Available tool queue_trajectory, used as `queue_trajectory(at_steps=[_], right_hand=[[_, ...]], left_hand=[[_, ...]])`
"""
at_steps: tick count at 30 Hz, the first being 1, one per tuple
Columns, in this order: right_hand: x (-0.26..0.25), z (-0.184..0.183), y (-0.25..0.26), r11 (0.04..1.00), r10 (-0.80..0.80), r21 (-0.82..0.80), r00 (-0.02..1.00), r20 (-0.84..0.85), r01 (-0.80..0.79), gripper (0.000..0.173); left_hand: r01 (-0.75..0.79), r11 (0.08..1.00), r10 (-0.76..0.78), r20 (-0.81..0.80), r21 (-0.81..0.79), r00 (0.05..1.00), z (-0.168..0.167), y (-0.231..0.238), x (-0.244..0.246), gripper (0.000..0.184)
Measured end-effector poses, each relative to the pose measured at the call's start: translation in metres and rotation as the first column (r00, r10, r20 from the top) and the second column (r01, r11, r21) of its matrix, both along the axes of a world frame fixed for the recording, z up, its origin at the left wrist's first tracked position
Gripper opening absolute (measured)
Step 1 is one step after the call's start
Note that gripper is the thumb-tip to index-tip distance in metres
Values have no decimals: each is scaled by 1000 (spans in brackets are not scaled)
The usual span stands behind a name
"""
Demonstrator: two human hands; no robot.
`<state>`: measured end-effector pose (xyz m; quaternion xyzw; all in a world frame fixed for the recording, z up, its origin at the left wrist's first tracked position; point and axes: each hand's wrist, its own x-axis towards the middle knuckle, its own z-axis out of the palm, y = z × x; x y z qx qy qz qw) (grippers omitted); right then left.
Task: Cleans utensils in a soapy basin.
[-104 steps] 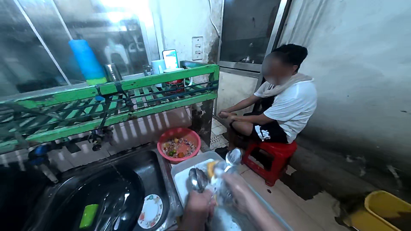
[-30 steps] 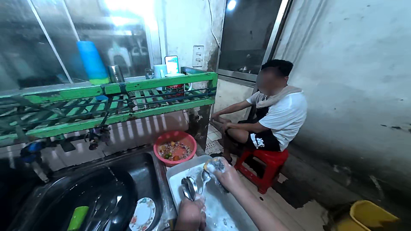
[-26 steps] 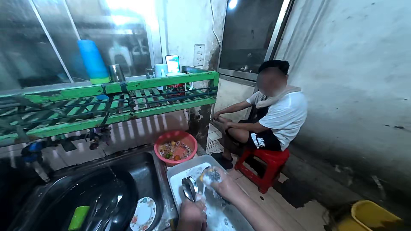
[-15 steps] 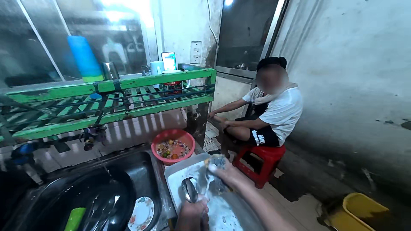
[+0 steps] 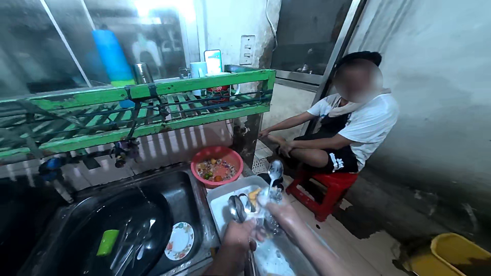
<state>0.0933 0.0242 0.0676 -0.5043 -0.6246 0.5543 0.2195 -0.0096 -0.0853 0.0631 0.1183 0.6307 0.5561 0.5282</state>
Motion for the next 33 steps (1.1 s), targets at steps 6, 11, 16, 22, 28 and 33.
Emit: queue_trajectory(at_steps=[6,11,16,22,28,33], right_hand=[[18,11,12,814,580,-266,744,333,-516,48],[31,-11,-2,581,814,-303,527,246,-756,58],[50,9,19,960,270,-90,961,63,-264,49],[8,9,-7,977,-32,213,999,14,29,93],[30,-2,17,996,-84,-20,973,-216,82,54],[34,4,29,981,167,-80,981,-96,-174,57]], left_hand=[[46,941,-89,116,336,989,-26,-4,-14,31],[-2,935,-79,215,355,973,-22,1,-22,29],[88,992,-65,-236,90,970,-5,26,-23,33],[303,911,-396,-798,-280,454,15,46,23,46],[527,816,-578,-348,-237,738,6,39,8,24],[412,910,-415,79,47,907,-3,18,-1,15]])
